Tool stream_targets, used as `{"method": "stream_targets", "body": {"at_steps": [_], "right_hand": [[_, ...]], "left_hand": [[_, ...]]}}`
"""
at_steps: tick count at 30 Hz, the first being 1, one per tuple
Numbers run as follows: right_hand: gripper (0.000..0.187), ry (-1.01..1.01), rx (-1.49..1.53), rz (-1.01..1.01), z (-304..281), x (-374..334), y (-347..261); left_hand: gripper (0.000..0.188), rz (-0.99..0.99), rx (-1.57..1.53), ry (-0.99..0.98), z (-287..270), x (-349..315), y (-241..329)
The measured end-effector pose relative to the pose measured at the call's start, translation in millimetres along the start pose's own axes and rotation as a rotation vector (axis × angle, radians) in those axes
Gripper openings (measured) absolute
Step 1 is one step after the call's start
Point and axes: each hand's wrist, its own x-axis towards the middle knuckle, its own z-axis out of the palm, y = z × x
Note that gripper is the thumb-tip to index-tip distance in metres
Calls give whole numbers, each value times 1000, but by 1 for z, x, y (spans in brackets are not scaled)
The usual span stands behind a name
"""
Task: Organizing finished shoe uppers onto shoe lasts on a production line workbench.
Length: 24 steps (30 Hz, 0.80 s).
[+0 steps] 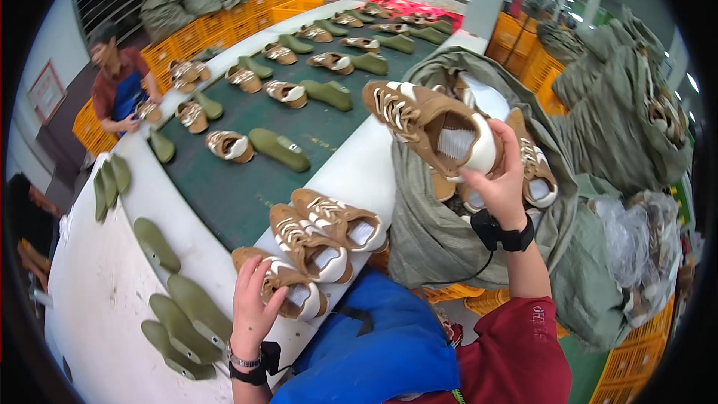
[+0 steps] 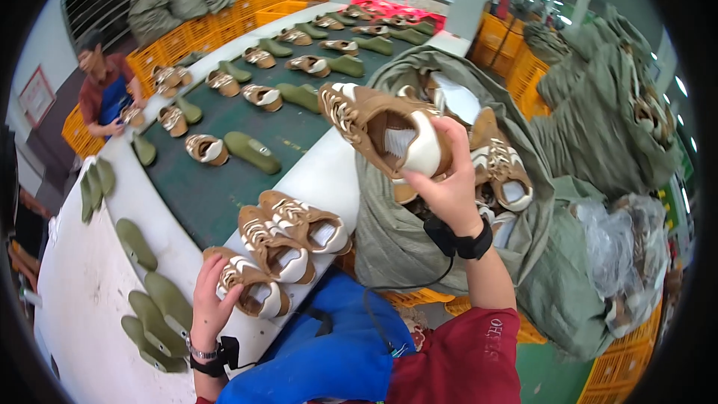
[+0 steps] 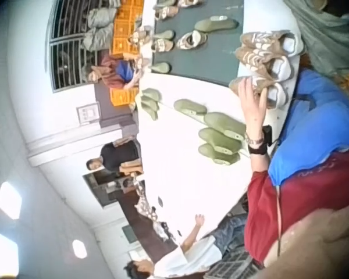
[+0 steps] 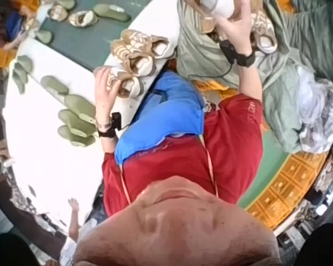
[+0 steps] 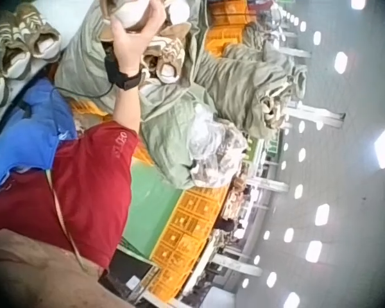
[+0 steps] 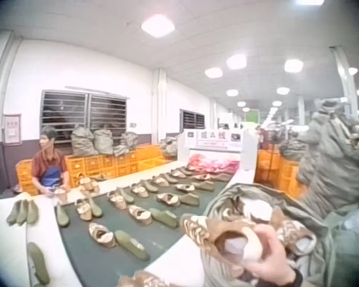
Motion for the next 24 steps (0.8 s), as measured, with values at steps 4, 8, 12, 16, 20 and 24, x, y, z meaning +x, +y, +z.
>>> {"method": "stream_targets", "body": {"at_steps": [4, 8, 12, 16, 20, 24], "right_hand": [[62, 418, -18, -93, -41, 2, 17], [51, 737, 47, 134, -129, -5, 58], [52, 194, -334, 940, -171, -76, 134], [35, -297, -882, 724, -152, -126, 137], [23, -600, -575, 1088, -165, -105, 102], [24, -981, -786, 1197, -161, -66, 80]], "left_hand": [[49, 95, 9, -69, 10, 14, 7], [46, 100, 26, -99, 17, 24, 12], [46, 43, 16, -152, 21, 20, 3], [44, 5, -2, -195, 20, 16, -1], [44, 32, 38, -220, 17, 13, -9], [44, 3, 2, -265, 21, 20, -9]]}}
